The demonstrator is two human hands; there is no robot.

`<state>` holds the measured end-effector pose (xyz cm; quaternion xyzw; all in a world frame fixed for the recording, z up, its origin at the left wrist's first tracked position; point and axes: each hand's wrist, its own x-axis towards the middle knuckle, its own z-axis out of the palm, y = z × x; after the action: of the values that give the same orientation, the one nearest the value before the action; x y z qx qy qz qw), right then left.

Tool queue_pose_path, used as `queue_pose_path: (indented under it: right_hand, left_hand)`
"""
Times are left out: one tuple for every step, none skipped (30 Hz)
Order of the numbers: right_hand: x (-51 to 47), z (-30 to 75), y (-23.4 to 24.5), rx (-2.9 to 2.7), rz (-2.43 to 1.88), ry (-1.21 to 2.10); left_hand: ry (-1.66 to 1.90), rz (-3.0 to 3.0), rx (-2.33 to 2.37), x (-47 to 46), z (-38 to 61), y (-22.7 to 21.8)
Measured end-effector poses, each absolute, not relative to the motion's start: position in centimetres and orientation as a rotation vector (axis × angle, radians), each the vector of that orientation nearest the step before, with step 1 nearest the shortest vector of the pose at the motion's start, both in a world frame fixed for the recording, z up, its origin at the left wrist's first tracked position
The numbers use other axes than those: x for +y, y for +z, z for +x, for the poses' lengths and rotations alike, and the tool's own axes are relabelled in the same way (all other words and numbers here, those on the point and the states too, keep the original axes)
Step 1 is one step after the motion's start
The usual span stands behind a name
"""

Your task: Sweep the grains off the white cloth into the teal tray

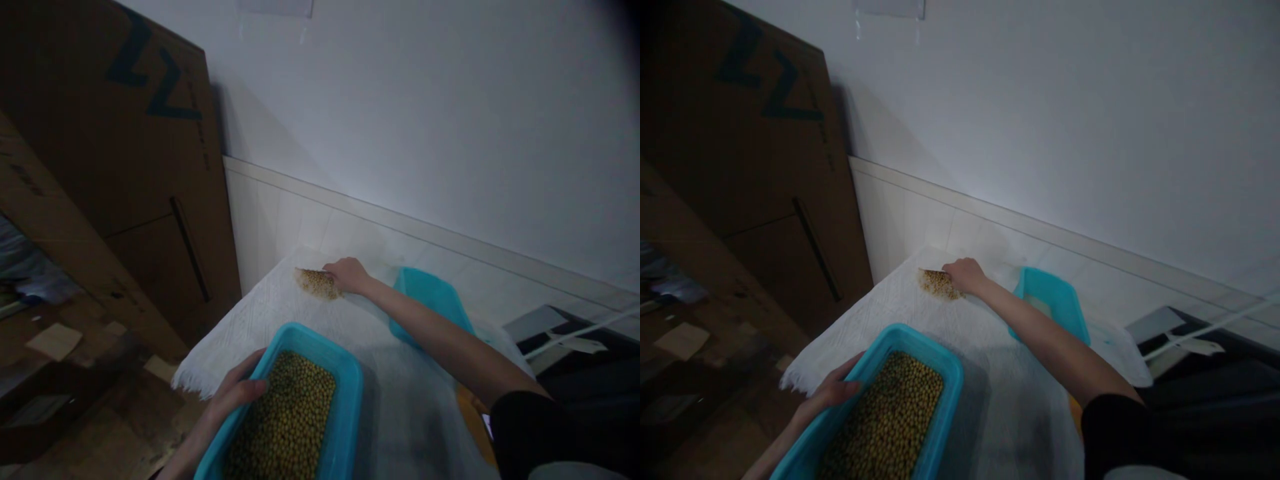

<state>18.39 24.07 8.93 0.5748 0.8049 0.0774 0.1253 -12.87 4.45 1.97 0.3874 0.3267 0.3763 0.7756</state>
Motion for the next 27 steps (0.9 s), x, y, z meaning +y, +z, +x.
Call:
queue_pose_path:
  right_hand:
    - [23.9,18.4,9.1,2.348,1.677,0.221]
    - [23.8,18.4,9.4,2.348,1.687,0.220]
    - [23.8,18.6,9.9,2.347,1.704,0.222]
    - [24.0,18.9,10.4,2.344,1.729,0.226]
    - [24.3,19.4,11.1,2.337,1.758,0.232]
    - [24.7,20.0,11.8,2.326,1.791,0.238]
    - [25.1,20.8,12.4,2.310,1.825,0.241]
    - [25.5,21.5,12.9,2.288,1.859,0.242]
    - [25.9,22.3,13.3,2.263,1.893,0.240]
    - [26.2,23.1,13.5,2.236,1.924,0.238]
    - [26.4,23.7,13.5,2.209,1.952,0.235]
    - [26.5,24.3,13.4,2.183,1.977,0.231]
    - [26.6,24.6,13.0,2.158,1.999,0.227]
    - [26.5,24.9,12.5,2.136,2.016,0.222]
    - [26.4,25.0,12.0,2.118,2.029,0.217]
    - [26.3,25.1,11.4,2.102,2.039,0.213]
    - [26.1,25.0,10.8,2.091,2.046,0.210]
    - [25.9,25.0,10.3,2.084,2.050,0.209]
    - [25.7,24.8,10.0,2.082,2.049,0.209]
    - [25.5,24.7,9.7,2.085,2.047,0.210]
    - [25.3,24.5,9.5,2.090,2.041,0.212]
    - [25.1,24.3,9.4,2.098,2.033,0.214]
    - [24.9,24.1,9.4,2.108,2.023,0.215]
    - [24.6,23.9,9.4,2.120,2.011,0.217]
    - [24.3,23.7,9.4,2.132,1.998,0.219]
    - [24.0,23.5,9.4,2.145,1.982,0.219]
    - [23.7,23.3,9.4,2.157,1.965,0.219]
  left_hand:
    - [0.812,0.834,0.715,4.4,-12.8,2.0]
    - [0.812,0.833,0.725,4.4,-12.8,1.9]
    - [0.813,0.835,0.735,4.4,-12.9,1.9]
    - [0.815,0.838,0.743,4.5,-12.9,1.8]
    - [0.817,0.841,0.752,4.5,-12.9,1.7]
    - [0.817,0.844,0.761,4.6,-13.0,1.6]
    - [0.814,0.849,0.770,4.7,-13.0,1.5]
    - [0.808,0.857,0.781,4.8,-13.1,1.4]
    - [0.801,0.868,0.791,4.9,-13.1,1.4]
    - [0.795,0.879,0.801,4.9,-13.2,1.3]
    - [0.790,0.887,0.808,5.0,-13.3,1.2]
    - [0.786,0.890,0.812,5.1,-13.3,1.1]
    - [0.783,0.887,0.814,5.1,-13.3,1.1]
    - [0.782,0.880,0.818,5.2,-13.3,1.0]
    - [0.782,0.871,0.825,5.2,-13.3,1.0]
    - [0.782,0.862,0.833,5.2,-13.3,1.0]
    - [0.782,0.850,0.843,5.1,-13.3,1.0]
    - [0.780,0.835,0.855,5.1,-13.2,1.0]
    - [0.778,0.818,0.861,5.1,-13.2,1.0]
    - [0.779,0.803,0.861,5.0,-13.1,1.1]
    - [0.781,0.793,0.855,5.0,-13.0,1.1]
    - [0.786,0.794,0.849,5.0,-13.0,1.1]
    - [0.792,0.805,0.844,5.0,-12.9,1.2]
    - [0.795,0.821,0.842,5.0,-12.9,1.2]
    - [0.793,0.837,0.845,5.1,-12.9,1.3]
    - [0.788,0.848,0.850,5.1,-12.8,1.3]
    - [0.784,0.850,0.854,5.1,-12.8,1.4]
